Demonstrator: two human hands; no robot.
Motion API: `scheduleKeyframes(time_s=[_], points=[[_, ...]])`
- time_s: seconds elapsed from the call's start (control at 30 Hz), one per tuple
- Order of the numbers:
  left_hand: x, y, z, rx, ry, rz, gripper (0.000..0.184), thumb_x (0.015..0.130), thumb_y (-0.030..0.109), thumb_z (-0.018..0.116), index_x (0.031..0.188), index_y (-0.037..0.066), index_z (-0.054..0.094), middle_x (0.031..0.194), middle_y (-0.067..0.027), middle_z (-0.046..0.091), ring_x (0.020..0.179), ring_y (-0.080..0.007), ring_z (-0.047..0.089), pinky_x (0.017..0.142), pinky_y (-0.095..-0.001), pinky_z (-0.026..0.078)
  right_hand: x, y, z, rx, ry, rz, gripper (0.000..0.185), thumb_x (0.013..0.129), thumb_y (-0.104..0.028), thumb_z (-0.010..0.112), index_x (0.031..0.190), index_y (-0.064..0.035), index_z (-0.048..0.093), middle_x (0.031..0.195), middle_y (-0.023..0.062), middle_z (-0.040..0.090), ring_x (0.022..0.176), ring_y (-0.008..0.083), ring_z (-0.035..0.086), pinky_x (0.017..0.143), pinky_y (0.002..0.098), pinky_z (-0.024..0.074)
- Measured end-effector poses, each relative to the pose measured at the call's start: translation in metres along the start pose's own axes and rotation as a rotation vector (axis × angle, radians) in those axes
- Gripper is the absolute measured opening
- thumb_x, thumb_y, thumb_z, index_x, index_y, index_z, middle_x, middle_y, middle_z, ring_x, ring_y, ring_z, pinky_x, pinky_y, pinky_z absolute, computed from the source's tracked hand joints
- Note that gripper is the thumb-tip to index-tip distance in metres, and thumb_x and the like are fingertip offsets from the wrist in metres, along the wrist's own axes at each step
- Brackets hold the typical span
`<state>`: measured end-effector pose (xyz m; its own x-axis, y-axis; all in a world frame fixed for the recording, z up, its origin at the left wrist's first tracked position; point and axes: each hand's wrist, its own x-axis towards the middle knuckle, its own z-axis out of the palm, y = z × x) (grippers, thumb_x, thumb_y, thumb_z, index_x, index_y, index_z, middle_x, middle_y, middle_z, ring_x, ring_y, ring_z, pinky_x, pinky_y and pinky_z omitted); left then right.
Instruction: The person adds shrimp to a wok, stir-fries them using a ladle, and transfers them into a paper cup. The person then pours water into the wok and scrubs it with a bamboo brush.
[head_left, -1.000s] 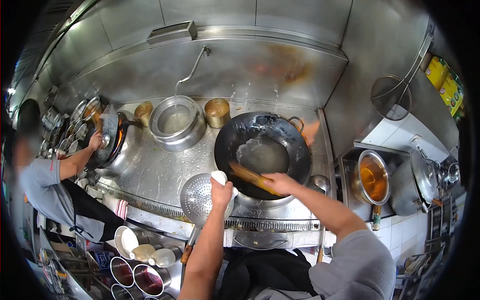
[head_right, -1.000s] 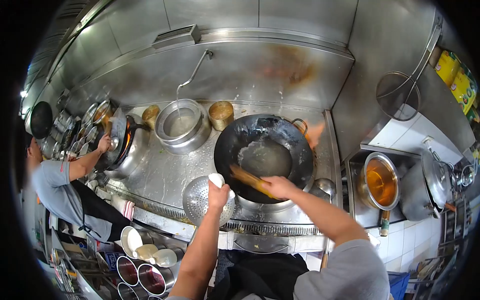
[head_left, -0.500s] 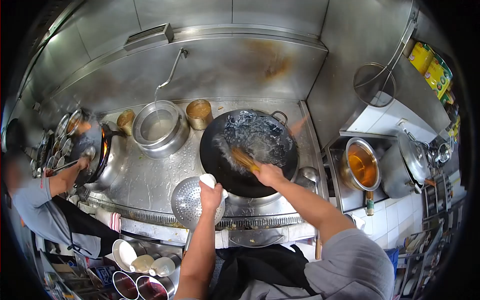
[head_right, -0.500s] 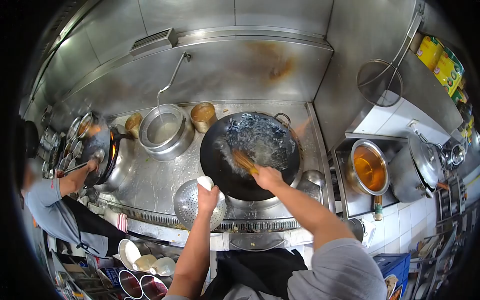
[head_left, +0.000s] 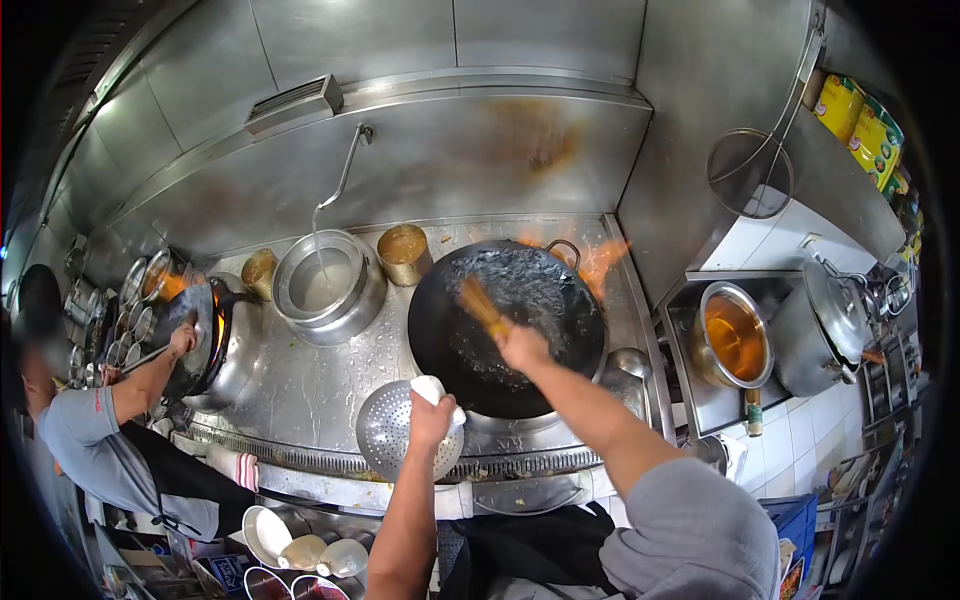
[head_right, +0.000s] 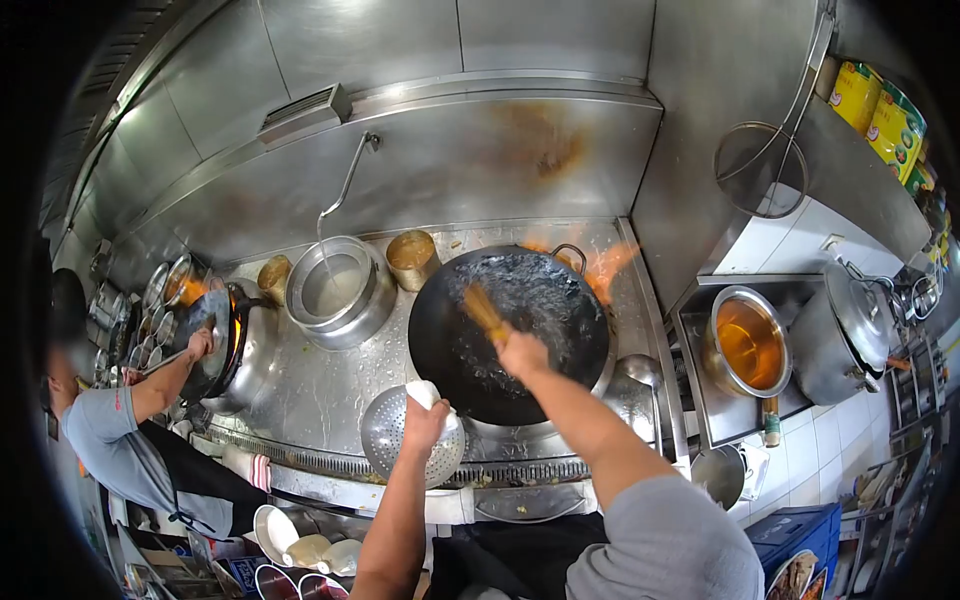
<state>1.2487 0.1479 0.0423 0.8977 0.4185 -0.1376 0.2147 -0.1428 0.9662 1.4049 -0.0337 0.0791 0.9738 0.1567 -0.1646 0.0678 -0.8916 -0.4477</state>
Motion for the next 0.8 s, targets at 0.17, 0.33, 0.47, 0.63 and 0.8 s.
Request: scheduleKeyframes(time_s=[0.17,0.33,0.47,0.63,0.8], points=[[-0.032,0.021,0.008,-0.139,0.204,-0.035,0.049,0.086,0.013,0.067,0.122,-0.001,0.037,0.104,-0.0144,0.057,0.092,-0.0205,0.058,0.081,-0.0342,0.049,-0.067,0.021,-0.038,-0.118,-0.258,-0.181,0.046,0.092,-0.044,0.048,0.132,-0.0229,0.054,0.11,0.018,0.066,0.101,0.0369,0.063,0.087,0.048,0.0499],[-0.032,0.018,0.027,0.06,0.32,0.026,0.078,0.084,0.03,0.071,0.132,-0.009,0.023,0.108,-0.0323,0.06,0.102,-0.045,0.06,0.089,-0.0445,0.045,-0.089,0.092,-0.13,-0.464,-0.527,-0.258,0.048,0.088,-0.048,0.052,0.132,-0.0287,0.053,0.107,0.0132,0.068,0.099,0.0338,0.065,0.085,0.0476,0.0508],[-0.021,0.025,0.025,0.191,0.305,-0.036,0.067,0.082,0.021,0.066,0.128,-0.009,0.027,0.106,-0.037,0.058,0.101,-0.0506,0.058,0.09,-0.048,0.044,-0.007,0.111,-0.159,-0.715,-0.319,-0.248,0.046,0.09,-0.044,0.05,0.13,-0.0234,0.057,0.107,0.0121,0.068,0.101,0.0316,0.065,0.088,0.0445,0.0503],[-0.016,0.02,0.014,0.165,0.206,-0.075,0.066,0.079,0.017,0.065,0.129,-0.007,0.03,0.105,-0.0337,0.06,0.101,-0.0468,0.06,0.09,-0.046,0.045,0.045,0.031,-0.04,-0.248,-0.032,-0.168,0.045,0.09,-0.041,0.052,0.132,-0.0233,0.051,0.097,0.0177,0.069,0.09,0.0364,0.067,0.079,0.0496,0.0524],[-0.021,0.008,-0.001,0.059,0.015,-0.027,0.06,0.083,0.023,0.066,0.127,-0.005,0.038,0.104,-0.0248,0.062,0.099,-0.0353,0.063,0.089,-0.0416,0.047,0.033,0.034,0.015,-0.153,0.047,-0.233,0.054,0.093,-0.044,0.05,0.144,-0.0317,0.038,0.103,0.0217,0.063,0.09,0.0407,0.065,0.08,0.0515,0.0512]])
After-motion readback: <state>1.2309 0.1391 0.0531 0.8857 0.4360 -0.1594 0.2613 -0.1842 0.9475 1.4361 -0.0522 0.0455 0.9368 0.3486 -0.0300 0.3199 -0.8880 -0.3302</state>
